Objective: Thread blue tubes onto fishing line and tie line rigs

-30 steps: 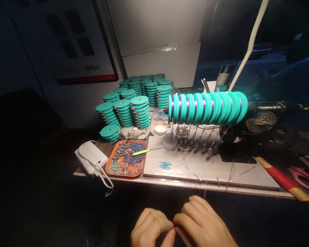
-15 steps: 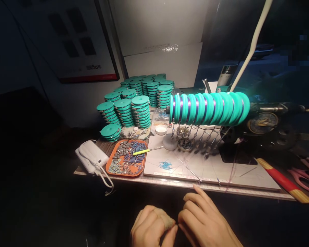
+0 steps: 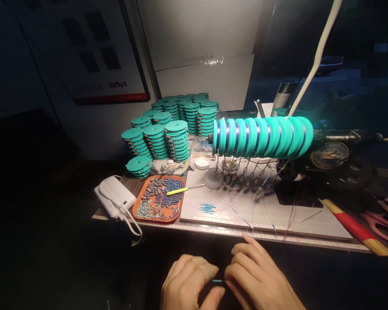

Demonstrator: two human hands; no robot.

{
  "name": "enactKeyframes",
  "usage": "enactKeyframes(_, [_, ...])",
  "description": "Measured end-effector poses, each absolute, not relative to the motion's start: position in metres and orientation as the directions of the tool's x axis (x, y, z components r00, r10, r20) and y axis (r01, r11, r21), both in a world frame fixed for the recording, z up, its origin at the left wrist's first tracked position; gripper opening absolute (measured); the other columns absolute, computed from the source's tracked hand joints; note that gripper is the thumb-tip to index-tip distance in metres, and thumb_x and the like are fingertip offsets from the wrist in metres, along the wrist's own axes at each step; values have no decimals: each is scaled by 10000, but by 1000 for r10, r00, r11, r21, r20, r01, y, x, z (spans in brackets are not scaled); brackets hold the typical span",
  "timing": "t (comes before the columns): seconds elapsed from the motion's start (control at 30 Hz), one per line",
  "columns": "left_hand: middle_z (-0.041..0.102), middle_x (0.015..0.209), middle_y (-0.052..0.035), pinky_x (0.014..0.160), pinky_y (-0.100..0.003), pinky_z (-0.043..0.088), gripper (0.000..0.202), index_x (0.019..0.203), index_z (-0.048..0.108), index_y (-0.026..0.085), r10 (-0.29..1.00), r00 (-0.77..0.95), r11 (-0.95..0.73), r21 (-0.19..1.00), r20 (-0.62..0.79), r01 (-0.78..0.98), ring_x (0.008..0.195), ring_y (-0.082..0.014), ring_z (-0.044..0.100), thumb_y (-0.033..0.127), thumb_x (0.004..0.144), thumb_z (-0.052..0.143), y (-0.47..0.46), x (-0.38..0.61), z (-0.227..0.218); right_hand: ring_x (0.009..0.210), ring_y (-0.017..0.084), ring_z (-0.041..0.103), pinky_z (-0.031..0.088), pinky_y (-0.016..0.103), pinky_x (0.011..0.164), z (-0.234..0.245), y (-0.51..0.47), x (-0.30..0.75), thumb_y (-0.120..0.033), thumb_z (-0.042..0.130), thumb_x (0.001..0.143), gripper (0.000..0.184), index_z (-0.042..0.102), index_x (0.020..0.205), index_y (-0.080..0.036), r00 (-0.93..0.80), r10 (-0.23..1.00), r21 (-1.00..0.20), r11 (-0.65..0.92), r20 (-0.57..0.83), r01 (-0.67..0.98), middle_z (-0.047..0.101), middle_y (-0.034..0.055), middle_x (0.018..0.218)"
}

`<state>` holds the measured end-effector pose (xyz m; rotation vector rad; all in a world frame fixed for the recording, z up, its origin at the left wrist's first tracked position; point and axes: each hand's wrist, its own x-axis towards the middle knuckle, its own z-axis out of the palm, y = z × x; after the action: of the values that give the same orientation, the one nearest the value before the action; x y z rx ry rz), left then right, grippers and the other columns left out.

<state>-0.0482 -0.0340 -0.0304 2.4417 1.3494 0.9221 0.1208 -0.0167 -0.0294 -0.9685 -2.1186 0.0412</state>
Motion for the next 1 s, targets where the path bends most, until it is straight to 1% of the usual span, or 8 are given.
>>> enactKeyframes(0.07, [679, 731, -5, 567, -257, 516, 193, 844, 600, 203, 827, 426, -558, 452, 365, 696, 662, -172, 621, 145, 671, 664, -33, -51, -26, 634, 139, 557, 437, 365, 881, -29, -17, 122, -142, 358, 883, 300, 539, 651, -200, -395, 645, -325, 711, 654, 624, 538, -23, 556])
enactKeyframes(0.13, [673, 687, 15, 554, -252, 511, 125, 775, 598, 215, 827, 455, -562, 433, 331, 705, 634, -163, 618, 135, 690, 643, -32, -52, -23, 629, 138, 555, 445, 365, 870, -29, -18, 121, -154, 354, 888, 306, 543, 652, -200, -394, 643, -326, 714, 657, 619, 540, -22, 556])
enactKeyframes(0.33, [652, 635, 29, 537, -247, 487, 97, 702, 583, 213, 820, 470, -570, 405, 325, 715, 591, -147, 602, 124, 704, 622, -32, -50, -21, 610, 135, 536, 458, 379, 864, -32, -20, 120, -177, 360, 895, 308, 542, 647, -192, -437, 645, -342, 732, 627, 589, 531, -21, 548])
enactKeyframes(0.47, [651, 641, 30, 524, -243, 480, 71, 699, 585, 214, 827, 467, -562, 446, 312, 697, 596, -146, 598, 162, 715, 631, -32, -51, -21, 595, 130, 529, 468, 376, 857, -31, -19, 120, -167, 351, 895, 307, 543, 657, -187, -431, 653, -359, 728, 622, 585, 527, -23, 549])
enactKeyframes(0.6, [672, 711, 24, 564, -255, 499, 65, 774, 605, 223, 845, 492, -527, 489, 211, 695, 650, -156, 610, 210, 722, 642, -30, -52, -14, 585, 127, 519, 470, 370, 851, -30, -18, 121, -175, 333, 904, 336, 540, 640, -188, -437, 643, -330, 730, 629, 599, 511, -23, 540])
enactKeyframes(0.67, [675, 706, 18, 563, -258, 503, 50, 750, 611, 218, 841, 507, -530, 467, 188, 707, 648, -160, 612, 188, 721, 638, -28, -52, -9, 583, 126, 514, 467, 364, 851, -30, -18, 121, -183, 325, 909, 353, 534, 625, -189, -435, 634, -315, 732, 639, 604, 503, -23, 533])
enactKeyframes(0.83, [646, 588, 20, 494, -241, 479, 117, 610, 588, 194, 823, 517, -566, 417, 237, 711, 553, -148, 585, 124, 654, 672, -25, -48, -6, 577, 121, 502, 444, 344, 869, -29, -19, 120, -171, 320, 911, 370, 523, 603, -192, -433, 627, -308, 735, 647, 604, 496, -30, 520])
enactKeyframes(1.0, [635, 628, 19, 562, -245, 457, 124, 611, 567, 192, 859, 494, -500, 431, 133, 752, 619, -144, 570, 118, 674, 643, -25, -48, -6, 573, 117, 486, 429, 332, 864, -31, -17, 117, -171, 325, 911, 370, 525, 600, -187, -423, 623, -334, 745, 658, 577, 495, -35, 515])
